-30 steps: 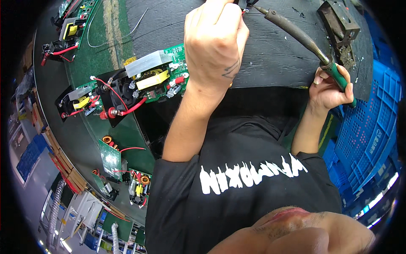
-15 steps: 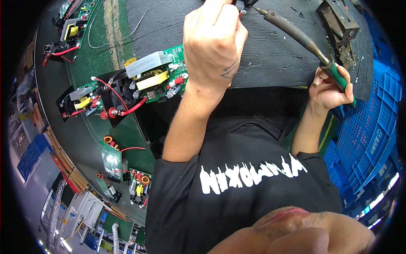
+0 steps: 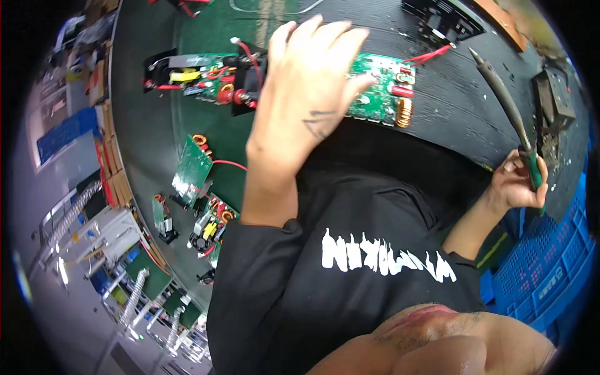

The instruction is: Soldering wires and components onto green printed circuit boards at an assembly workbench.

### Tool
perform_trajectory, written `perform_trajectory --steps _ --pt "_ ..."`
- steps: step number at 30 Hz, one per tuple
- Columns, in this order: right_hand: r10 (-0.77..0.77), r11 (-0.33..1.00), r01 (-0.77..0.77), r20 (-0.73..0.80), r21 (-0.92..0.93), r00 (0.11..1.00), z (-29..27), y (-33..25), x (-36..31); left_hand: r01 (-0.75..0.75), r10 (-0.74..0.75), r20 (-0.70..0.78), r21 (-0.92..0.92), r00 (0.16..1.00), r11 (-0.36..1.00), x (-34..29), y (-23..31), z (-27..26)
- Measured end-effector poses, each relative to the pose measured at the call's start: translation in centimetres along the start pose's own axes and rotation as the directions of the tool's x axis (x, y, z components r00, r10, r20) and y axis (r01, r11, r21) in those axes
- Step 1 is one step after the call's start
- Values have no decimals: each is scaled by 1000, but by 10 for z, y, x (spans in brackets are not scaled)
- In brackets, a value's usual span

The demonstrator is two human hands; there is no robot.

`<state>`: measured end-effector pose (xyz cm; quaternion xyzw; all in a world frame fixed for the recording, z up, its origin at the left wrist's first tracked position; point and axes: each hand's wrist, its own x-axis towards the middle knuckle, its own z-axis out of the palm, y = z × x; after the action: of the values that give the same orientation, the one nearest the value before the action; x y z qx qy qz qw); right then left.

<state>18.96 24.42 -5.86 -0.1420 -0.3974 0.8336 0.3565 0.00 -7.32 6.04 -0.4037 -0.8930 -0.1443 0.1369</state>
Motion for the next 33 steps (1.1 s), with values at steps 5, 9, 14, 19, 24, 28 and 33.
perform_trajectory --steps 5,9,14,19,24,28,33 --pt "18 994 -18 3 112 1000 -9 4 4 123 -47 314 -225 948 967 -9 -49 -14" --pt "-44 987 23 130 158 990 -29 6 15 74 -17 467 -103 884 992 7 -44 -25" --pt "-34 983 21 67 185 997 -29 3 19 -68 50 492 18 869 998 16 -40 -29" --pt "24 951 -56 110 303 994 -26 7 21 -248 240 227 6 944 969 -9 -51 -40" --pt "85 940 -105 77 325 993 -9 -6 21 -239 222 180 85 958 967 -11 -45 -92" --pt "104 919 -115 50 377 993 -23 -10 30 -84 54 249 109 967 990 -20 -58 -162" --pt "145 932 -163 80 324 986 -37 -13 42 244 -278 72 310 958 919 -77 -100 -243"
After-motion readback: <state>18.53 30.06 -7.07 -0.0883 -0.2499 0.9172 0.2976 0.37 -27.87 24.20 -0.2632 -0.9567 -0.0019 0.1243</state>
